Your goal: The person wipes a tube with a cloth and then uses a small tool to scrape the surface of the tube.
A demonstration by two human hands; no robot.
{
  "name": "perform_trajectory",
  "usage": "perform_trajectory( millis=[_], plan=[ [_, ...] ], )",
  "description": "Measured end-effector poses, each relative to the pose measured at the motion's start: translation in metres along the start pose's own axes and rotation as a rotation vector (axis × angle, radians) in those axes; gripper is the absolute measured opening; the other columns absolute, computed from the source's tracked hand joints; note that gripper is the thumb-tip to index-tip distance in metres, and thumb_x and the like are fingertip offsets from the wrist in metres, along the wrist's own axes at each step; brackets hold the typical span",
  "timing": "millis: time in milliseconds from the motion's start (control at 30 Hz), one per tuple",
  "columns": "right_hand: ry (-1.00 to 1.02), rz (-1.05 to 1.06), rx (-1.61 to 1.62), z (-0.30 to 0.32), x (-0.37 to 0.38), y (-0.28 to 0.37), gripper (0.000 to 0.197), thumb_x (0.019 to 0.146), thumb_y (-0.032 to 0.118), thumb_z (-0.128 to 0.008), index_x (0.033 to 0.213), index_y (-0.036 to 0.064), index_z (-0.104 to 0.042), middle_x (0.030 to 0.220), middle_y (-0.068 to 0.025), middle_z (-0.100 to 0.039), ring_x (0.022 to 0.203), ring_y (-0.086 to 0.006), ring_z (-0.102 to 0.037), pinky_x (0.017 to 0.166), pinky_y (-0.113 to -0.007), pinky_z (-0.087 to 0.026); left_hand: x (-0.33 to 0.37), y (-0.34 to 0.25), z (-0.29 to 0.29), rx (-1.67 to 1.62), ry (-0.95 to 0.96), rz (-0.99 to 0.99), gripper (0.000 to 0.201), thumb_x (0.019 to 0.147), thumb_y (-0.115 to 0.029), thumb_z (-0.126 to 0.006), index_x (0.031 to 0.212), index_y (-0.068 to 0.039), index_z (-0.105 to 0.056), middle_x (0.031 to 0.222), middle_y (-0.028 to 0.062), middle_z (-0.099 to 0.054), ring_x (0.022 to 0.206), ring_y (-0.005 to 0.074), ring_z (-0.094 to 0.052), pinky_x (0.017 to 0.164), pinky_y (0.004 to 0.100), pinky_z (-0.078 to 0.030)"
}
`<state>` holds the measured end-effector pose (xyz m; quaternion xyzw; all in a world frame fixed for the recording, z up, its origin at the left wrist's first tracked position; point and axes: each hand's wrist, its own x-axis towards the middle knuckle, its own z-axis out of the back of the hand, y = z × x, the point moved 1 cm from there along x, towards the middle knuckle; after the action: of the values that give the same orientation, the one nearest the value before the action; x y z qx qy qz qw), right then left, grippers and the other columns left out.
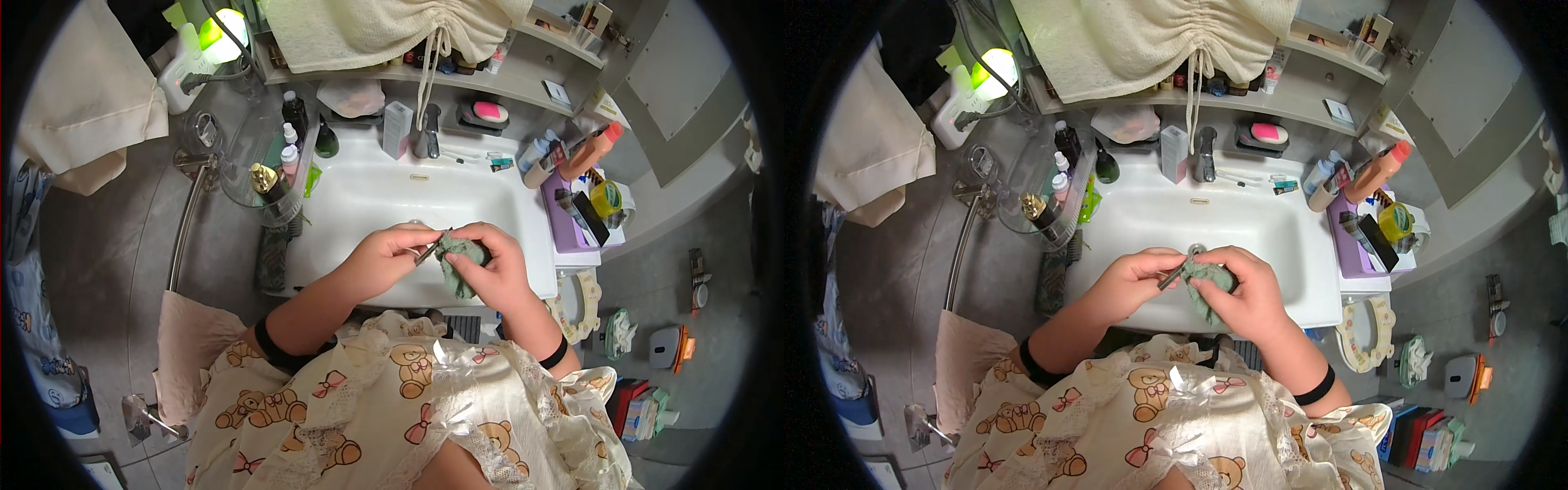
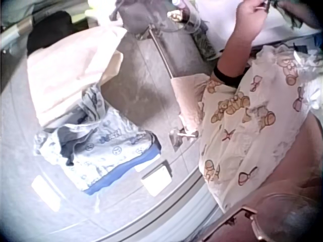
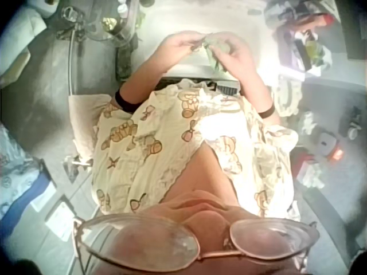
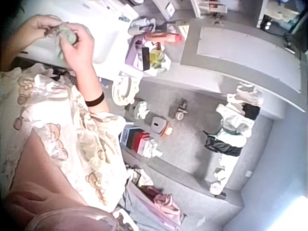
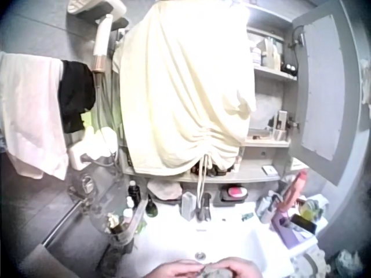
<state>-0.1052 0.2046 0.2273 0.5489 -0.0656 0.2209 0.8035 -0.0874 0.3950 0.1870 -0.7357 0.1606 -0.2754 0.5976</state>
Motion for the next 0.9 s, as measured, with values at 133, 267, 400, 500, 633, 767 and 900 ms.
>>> perform_trajectory(
  millis=[133, 267, 400, 500, 633, 767, 900],
  plan=[
    [-0.140, -0.090, -0.018, -0.003, -0.002, -0.001, 0.021, 0.072, 0.004, -0.066, 0.092, 0.0010, -0.060, 0.086, -0.0109, -0.063, 0.078, -0.0189, -0.061, 0.070, -0.027, -0.047, -0.004, -0.005, -0.003, 0.001, 0.082, 0.068, 0.055, 0.078, 0.008, -0.057, 0.129, -0.005, -0.043, 0.127, 0.0050, -0.038, 0.106, 0.0132, -0.045, 0.089, 0.0274, -0.041],
    [-0.232, -0.102, -0.032, -0.003, 0.000, -0.007, 0.021, 0.073, 0.005, -0.066, 0.093, 0.0004, -0.060, 0.086, -0.0110, -0.063, 0.078, -0.0182, -0.061, 0.069, -0.027, -0.047, -0.006, -0.015, -0.016, 0.017, 0.090, 0.102, 0.063, 0.075, 0.006, -0.062, 0.133, -0.006, -0.038, 0.131, 0.0053, -0.031, 0.112, 0.0156, -0.041, 0.096, 0.0303, -0.036],
    [-0.239, -0.107, -0.053, -0.007, 0.001, -0.003, 0.021, 0.073, 0.005, -0.065, 0.093, 0.0011, -0.060, 0.086, -0.0108, -0.062, 0.077, -0.0179, -0.060, 0.068, -0.026, -0.047, -0.006, -0.015, -0.018, 0.264, -0.005, -0.019, 0.062, 0.073, 0.000, -0.068, 0.129, -0.008, -0.043, 0.139, 0.0087, -0.027, 0.124, 0.0215, -0.036, 0.100, 0.0339, -0.033],
    [-0.216, -0.113, -0.059, -0.010, 0.000, 0.000, 0.022, 0.073, 0.006, -0.066, 0.094, 0.0017, -0.060, 0.086, -0.0107, -0.062, 0.077, -0.0179, -0.060, 0.068, -0.026, -0.046, -0.004, -0.017, -0.014, 0.423, -0.084, -0.151, 0.059, 0.068, -0.003, -0.074, 0.122, -0.006, -0.051, 0.136, 0.0129, -0.036, 0.121, 0.0234, -0.041, 0.099, 0.0342, -0.035],
    [-0.223, -0.111, -0.042, -0.012, -0.001, -0.001, 0.022, 0.073, 0.006, -0.066, 0.094, 0.0022, -0.060, 0.086, -0.0106, -0.062, 0.077, -0.0183, -0.060, 0.068, -0.026, -0.046, -0.002, -0.022, -0.016, 0.460, -0.130, -0.199, 0.056, 0.061, -0.004, -0.078, 0.114, -0.004, -0.057, 0.125, 0.0148, -0.050, 0.114, 0.0227, -0.049, 0.097, 0.0328, -0.038],
    [-0.226, -0.118, -0.004, -0.013, -0.002, 0.000, 0.022, 0.074, 0.005, -0.065, 0.095, 0.0019, -0.059, 0.086, -0.0105, -0.063, 0.077, -0.0169, -0.060, 0.067, -0.026, -0.046, -0.003, -0.023, -0.017, 0.470, -0.142, -0.176, 0.059, 0.058, -0.002, -0.079, 0.113, -0.002, -0.057, 0.122, 0.0148, -0.052, 0.113, 0.0211, -0.050, 0.096, 0.0316, -0.038],
    [-0.216, -0.131, 0.042, -0.013, -0.004, 0.000, 0.021, 0.074, 0.005, -0.065, 0.095, 0.0016, -0.059, 0.086, -0.0102, -0.063, 0.077, -0.0158, -0.060, 0.068, -0.026, -0.046, -0.002, -0.011, -0.015, 0.349, -0.155, -0.139, 0.062, 0.057, 0.002, -0.079, 0.115, 0.001, -0.055, 0.122, 0.0147, -0.052, 0.113, 0.0204, -0.049, 0.097, 0.0318, -0.038]
  ],
)
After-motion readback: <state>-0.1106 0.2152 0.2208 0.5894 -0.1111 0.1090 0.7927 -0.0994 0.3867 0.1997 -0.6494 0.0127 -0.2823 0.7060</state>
